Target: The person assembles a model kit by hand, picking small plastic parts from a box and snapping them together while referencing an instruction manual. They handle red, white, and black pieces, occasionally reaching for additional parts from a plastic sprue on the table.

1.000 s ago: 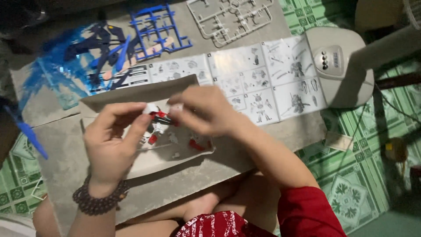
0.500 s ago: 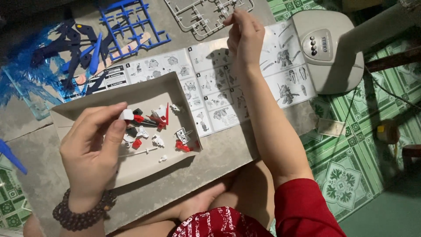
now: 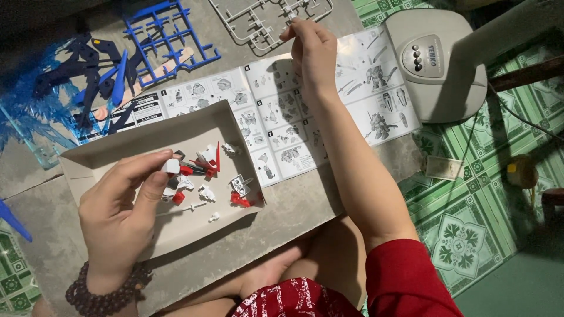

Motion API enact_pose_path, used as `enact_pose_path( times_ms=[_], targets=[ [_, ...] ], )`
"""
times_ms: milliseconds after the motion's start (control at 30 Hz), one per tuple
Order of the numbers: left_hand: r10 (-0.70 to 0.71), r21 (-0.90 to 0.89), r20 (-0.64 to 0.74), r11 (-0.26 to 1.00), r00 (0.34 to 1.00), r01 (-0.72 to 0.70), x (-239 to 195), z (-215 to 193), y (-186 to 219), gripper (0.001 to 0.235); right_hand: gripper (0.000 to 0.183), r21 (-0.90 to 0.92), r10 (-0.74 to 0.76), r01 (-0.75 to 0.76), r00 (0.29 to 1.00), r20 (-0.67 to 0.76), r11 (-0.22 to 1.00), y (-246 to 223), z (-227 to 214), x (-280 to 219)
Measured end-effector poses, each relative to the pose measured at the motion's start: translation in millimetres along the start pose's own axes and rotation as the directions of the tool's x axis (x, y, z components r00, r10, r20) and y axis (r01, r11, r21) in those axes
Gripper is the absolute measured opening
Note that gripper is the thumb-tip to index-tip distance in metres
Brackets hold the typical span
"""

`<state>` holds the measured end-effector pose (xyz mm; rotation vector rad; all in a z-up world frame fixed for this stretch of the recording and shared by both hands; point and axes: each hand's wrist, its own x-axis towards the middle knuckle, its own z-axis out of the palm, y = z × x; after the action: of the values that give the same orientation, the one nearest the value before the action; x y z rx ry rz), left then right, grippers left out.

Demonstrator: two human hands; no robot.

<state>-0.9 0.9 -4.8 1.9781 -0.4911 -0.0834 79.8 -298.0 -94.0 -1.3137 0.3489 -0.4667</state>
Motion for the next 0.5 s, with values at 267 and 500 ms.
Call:
enact_pose_path(
  times_ms=[267,500],
  targets=[
    [-0.018,0.053,0.003,0.998,1.0,0.018,-0.2,0.4,-0.7,0.023,0.028,-0.047,-0.001,0.001,1.0,-0.015,0.999,-2.5,2.2,-0.8],
    [-0.011,0.039,0.003,0.999,1.0,0.011,-0.5,1.0,-0.2,0.023,0.029,-0.047,-0.001,0.001,1.0,-0.003,0.999,-6.7,4.4,-3.8]
  ],
)
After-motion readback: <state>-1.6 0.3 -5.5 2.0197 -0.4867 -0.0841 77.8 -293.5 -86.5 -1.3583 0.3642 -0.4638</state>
